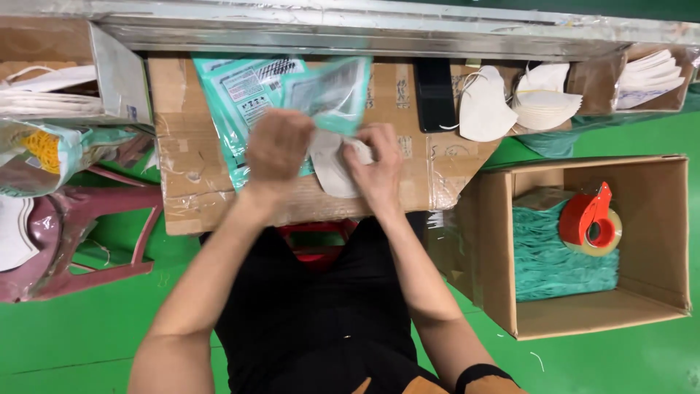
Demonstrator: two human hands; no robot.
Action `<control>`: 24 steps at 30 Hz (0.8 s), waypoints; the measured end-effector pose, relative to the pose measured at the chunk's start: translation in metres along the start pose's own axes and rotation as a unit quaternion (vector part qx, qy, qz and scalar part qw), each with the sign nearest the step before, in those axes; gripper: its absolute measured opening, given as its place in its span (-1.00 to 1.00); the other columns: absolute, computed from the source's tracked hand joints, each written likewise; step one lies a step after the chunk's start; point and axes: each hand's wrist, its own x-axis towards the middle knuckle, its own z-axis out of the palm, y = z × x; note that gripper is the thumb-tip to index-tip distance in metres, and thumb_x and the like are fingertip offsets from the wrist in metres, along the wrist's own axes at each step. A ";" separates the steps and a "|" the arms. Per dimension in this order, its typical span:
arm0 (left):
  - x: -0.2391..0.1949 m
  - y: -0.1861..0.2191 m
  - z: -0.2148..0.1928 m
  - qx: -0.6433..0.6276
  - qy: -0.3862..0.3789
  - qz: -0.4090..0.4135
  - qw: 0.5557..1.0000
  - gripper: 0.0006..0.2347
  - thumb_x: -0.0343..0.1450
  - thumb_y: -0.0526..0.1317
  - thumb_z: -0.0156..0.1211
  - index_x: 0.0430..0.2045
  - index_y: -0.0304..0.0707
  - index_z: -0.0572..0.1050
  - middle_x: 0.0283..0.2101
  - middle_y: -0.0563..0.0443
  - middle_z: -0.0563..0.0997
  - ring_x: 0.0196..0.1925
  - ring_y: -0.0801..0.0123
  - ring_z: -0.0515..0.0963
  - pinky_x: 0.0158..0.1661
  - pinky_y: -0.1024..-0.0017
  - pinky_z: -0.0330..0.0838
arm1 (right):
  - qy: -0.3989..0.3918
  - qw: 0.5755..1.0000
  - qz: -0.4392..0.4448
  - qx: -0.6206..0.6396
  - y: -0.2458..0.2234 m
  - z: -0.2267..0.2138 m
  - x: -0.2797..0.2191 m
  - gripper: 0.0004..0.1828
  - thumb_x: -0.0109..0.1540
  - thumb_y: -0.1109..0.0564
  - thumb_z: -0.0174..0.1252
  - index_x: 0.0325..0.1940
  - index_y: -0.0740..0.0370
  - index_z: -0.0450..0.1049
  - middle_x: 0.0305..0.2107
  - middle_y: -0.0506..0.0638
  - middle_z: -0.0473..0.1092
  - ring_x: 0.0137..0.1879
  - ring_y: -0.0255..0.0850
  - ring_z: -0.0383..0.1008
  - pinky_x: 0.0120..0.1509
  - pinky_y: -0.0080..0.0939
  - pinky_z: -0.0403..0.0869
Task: The person picks up a stack of white face masks, places them inside a teal plastic bag, and then places the filled bag onto a work surface.
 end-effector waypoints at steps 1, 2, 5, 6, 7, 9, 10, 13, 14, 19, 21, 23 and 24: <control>-0.002 0.010 -0.004 0.000 -0.002 -0.001 1.000 -0.88 0.46 -0.41 0.30 -0.26 -0.29 0.45 -0.23 -0.07 0.48 -0.17 0.10 0.53 -0.19 0.20 0.51 | -0.001 1.000 0.002 0.000 -0.009 -0.003 0.001 -0.80 0.19 0.22 0.33 -0.13 0.31 0.54 -0.14 -0.03 0.44 -0.01 -0.31 0.49 0.05 -0.30 0.50; -0.002 0.019 -0.007 -0.062 -0.064 0.042 0.995 -0.84 0.41 -0.43 0.28 -0.19 -0.30 0.47 -0.19 -0.08 0.51 -0.12 0.10 0.55 -0.12 0.19 0.53 | 0.019 0.996 0.048 0.079 -0.018 -0.006 0.004 -0.74 0.18 0.21 0.34 -0.08 0.33 0.52 -0.12 -0.04 0.41 -0.01 -0.31 0.45 0.08 -0.30 0.47; -0.005 0.033 -0.019 -0.153 -0.046 0.047 0.986 -0.78 0.41 -0.44 0.30 -0.11 -0.24 0.49 -0.14 -0.06 0.56 -0.05 0.14 0.59 -0.03 0.23 0.52 | 0.052 0.965 0.124 0.223 -0.009 -0.012 0.004 -0.71 0.20 0.20 0.33 -0.04 0.36 0.53 -0.07 -0.05 0.42 0.03 -0.31 0.43 0.16 -0.29 0.42; -0.006 0.036 -0.023 -0.183 0.031 0.010 0.982 -0.78 0.44 -0.42 0.35 -0.11 -0.17 0.48 -0.13 -0.02 0.59 -0.03 0.18 0.60 0.00 0.28 0.50 | 0.067 0.942 0.155 0.289 0.000 -0.014 0.003 -0.75 0.22 0.21 0.31 -0.05 0.37 0.56 -0.04 -0.06 0.46 0.07 -0.30 0.45 0.22 -0.29 0.41; 0.012 0.042 -0.035 -0.184 0.031 0.012 0.982 -0.78 0.44 -0.42 0.35 -0.11 -0.17 0.48 -0.13 -0.02 0.59 -0.03 0.18 0.60 0.00 0.28 0.50 | 0.069 0.942 0.155 0.290 -0.007 -0.020 0.007 -0.75 0.22 0.21 0.31 -0.05 0.37 0.56 -0.04 -0.06 0.46 0.07 -0.30 0.45 0.22 -0.29 0.41; 0.045 0.055 -0.060 -0.278 0.109 -0.276 0.914 -0.55 0.34 -0.44 0.26 0.10 -0.54 0.25 0.09 -0.24 0.42 0.12 0.11 0.46 0.13 0.27 0.37 | 0.025 0.958 0.131 0.253 -0.020 -0.031 0.009 -0.68 0.20 0.24 0.34 0.04 0.37 0.55 -0.04 -0.03 0.46 0.09 -0.27 0.46 0.26 -0.27 0.41; 0.021 0.047 -0.040 -0.278 0.104 -0.280 0.913 -0.55 0.34 -0.44 0.26 0.10 -0.54 0.25 0.09 -0.24 0.42 0.12 0.11 0.46 0.13 0.27 0.37 | 0.026 0.957 0.138 0.253 -0.014 -0.028 0.007 -0.68 0.20 0.24 0.34 0.04 0.37 0.55 -0.04 -0.03 0.46 0.09 -0.27 0.46 0.26 -0.27 0.41; -0.029 0.041 0.006 -0.436 -0.066 -0.588 0.678 -0.73 0.42 -0.27 0.33 -0.04 -0.36 0.50 -0.07 -0.03 0.66 -0.06 0.32 0.62 -0.01 0.39 0.52 | -0.043 0.976 0.124 0.173 -0.007 -0.016 0.011 -0.65 0.21 0.26 0.38 0.03 0.36 0.46 -0.12 0.03 0.47 0.05 -0.24 0.44 0.24 -0.27 0.41; -0.036 0.052 0.013 -0.442 -0.031 -0.541 0.714 -0.74 0.45 -0.26 0.33 -0.05 -0.42 0.53 -0.06 -0.07 0.66 -0.04 0.34 0.60 0.03 0.39 0.49 | 0.034 0.965 0.136 0.221 -0.012 -0.013 0.011 -0.58 0.22 0.26 0.33 0.12 0.32 0.39 -0.07 0.01 0.43 0.08 -0.25 0.42 0.22 -0.27 0.43; -0.036 0.063 0.015 -0.378 0.040 -0.523 0.763 -0.72 0.41 -0.22 0.36 -0.10 -0.47 0.56 -0.13 -0.06 0.69 -0.12 0.37 0.64 -0.04 0.38 0.53 | 0.038 0.778 0.251 0.575 -0.003 -0.003 -0.019 -0.62 0.34 0.23 0.16 0.21 0.36 0.30 -0.01 0.13 0.47 0.11 -0.15 0.52 0.20 -0.15 0.56; -0.019 0.058 0.001 -0.440 0.096 -0.546 0.706 -0.76 0.44 -0.22 0.36 -0.14 -0.46 0.59 -0.16 -0.04 0.70 -0.19 0.37 0.64 -0.12 0.36 0.54 | -0.149 0.726 0.378 0.555 -0.001 -0.007 -0.028 -0.67 0.31 0.23 0.09 0.14 0.42 0.37 -0.05 0.14 0.51 -0.01 -0.11 0.61 0.05 -0.11 0.65; -0.034 0.058 0.012 -0.422 0.026 -0.532 0.734 -0.77 0.44 -0.22 0.35 -0.15 -0.43 0.59 -0.17 -0.01 0.70 -0.18 0.41 0.65 -0.11 0.38 0.54 | -0.123 0.733 0.355 0.567 0.007 -0.009 -0.030 -0.71 0.34 0.24 0.08 0.10 0.50 0.40 -0.10 0.20 0.52 -0.05 -0.09 0.62 0.05 -0.09 0.65; -0.044 0.060 0.015 -0.401 -0.046 -0.516 0.756 -0.78 0.43 -0.21 0.35 -0.15 -0.40 0.59 -0.17 0.02 0.70 -0.17 0.44 0.65 -0.11 0.40 0.53 | -0.097 0.739 0.335 0.577 0.011 -0.010 -0.036 -0.73 0.38 0.26 0.08 0.06 0.58 0.43 -0.16 0.25 0.54 -0.09 -0.06 0.64 0.04 -0.08 0.65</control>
